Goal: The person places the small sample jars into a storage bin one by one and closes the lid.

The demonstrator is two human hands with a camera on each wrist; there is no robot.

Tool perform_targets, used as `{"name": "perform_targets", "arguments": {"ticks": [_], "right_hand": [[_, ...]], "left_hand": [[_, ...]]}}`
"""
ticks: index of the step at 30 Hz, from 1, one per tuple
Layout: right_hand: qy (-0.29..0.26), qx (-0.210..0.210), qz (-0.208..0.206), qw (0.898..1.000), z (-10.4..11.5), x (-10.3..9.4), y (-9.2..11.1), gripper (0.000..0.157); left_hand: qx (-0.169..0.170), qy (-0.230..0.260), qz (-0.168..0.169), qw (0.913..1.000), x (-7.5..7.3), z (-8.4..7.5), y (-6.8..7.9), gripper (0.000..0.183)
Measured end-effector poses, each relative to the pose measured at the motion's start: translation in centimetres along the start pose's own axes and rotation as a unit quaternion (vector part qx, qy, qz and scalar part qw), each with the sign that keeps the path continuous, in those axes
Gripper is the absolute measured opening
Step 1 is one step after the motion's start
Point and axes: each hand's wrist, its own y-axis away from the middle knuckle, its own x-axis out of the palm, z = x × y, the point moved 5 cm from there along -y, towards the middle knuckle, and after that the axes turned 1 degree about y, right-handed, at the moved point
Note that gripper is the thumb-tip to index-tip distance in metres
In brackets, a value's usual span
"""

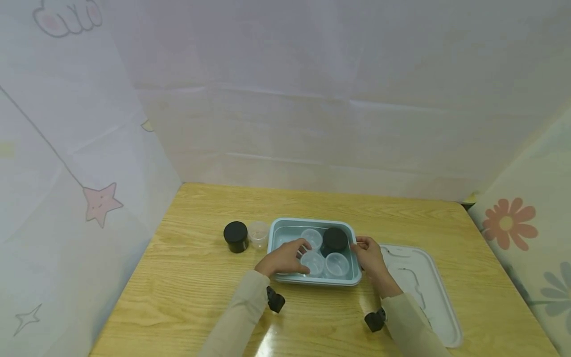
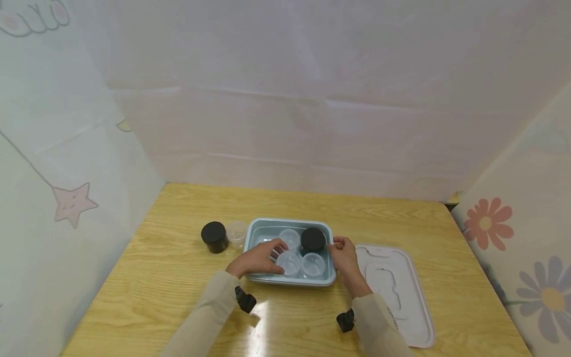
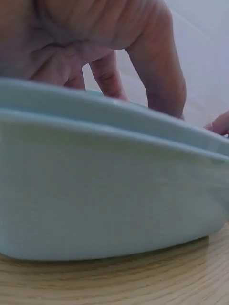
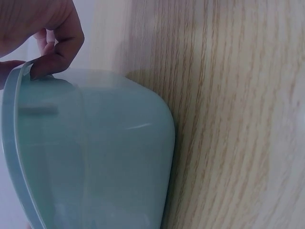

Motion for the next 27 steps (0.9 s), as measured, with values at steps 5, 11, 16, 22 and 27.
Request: {"name": "perform_targets", "arguments": {"ticks": [5,11,16,22,27], "right_hand": [[0.005,-0.001,0.0,1.0,-0.1,0.0,-0.1,0.038],[0.004,0.007,0.005,1.0,-0.1,0.0,-0.1,0.04],[0.005,0.007,0.007,1.0,-0.1,0.0,0.1,0.041],[0.004,0.007,0.009,1.0,-0.1,0.0,0.1,0.042],[0.005,0.014,0.005,1.0,-0.2,0.1,0.1,0.042]], "left_hand": [[0.014,0.017,0.0,0.9998,-0.7,-0.1,0.5,0.052],[0.046,0.04,-0.004,0.9981,-1.9,-0.1,1.3,0.052],[0.064,0.05,-0.02,0.9965,-3.2,0.0,2.2,0.05],[0.072,0.056,-0.043,0.9949,-4.8,0.3,3.3,0.046],[0.066,0.06,-0.075,0.9932,-6.0,1.0,4.1,0.044]]}}
